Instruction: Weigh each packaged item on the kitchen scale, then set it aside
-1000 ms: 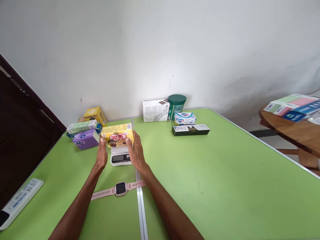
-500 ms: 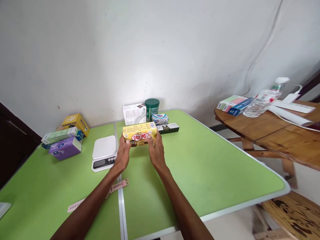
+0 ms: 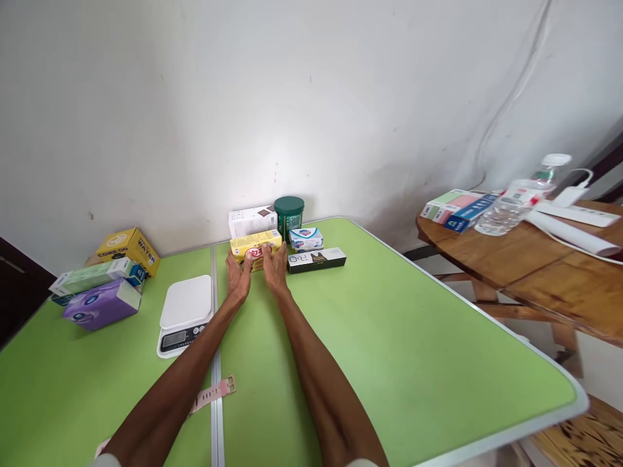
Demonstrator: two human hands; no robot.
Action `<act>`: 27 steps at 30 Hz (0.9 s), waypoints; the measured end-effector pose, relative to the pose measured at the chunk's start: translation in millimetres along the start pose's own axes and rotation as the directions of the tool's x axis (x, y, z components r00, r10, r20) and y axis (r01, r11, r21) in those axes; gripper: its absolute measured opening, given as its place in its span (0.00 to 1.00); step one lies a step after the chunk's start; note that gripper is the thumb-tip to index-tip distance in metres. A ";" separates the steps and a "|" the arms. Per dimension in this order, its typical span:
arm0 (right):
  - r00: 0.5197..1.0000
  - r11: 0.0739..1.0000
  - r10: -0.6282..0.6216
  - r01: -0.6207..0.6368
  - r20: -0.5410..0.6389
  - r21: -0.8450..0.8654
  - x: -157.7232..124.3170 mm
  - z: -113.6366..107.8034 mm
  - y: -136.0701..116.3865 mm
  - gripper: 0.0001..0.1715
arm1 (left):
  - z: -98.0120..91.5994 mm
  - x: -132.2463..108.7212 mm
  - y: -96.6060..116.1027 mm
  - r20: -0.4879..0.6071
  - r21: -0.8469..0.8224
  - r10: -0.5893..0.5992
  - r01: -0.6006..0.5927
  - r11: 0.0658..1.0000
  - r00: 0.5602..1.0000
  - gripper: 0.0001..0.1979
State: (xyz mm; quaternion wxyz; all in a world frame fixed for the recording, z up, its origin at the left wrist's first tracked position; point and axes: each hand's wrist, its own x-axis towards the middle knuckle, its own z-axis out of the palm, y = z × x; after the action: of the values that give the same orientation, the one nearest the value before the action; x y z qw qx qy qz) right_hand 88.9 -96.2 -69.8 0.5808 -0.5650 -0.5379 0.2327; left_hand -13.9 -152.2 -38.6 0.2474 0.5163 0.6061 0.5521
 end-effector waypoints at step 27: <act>0.950 0.940 -0.300 0.279 0.085 0.196 -103.0 -14.6 -76.9 0.34 | -129.1 -72.0 40.9 0.056 -0.139 0.129 -0.120 0.983 0.990 0.40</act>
State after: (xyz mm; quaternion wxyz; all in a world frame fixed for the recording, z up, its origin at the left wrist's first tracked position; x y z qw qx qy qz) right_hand 43.7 -212.0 -34.1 0.6263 -0.4101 -0.6237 0.2247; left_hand -87.0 -276.2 14.3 0.2663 0.5530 0.5254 0.5892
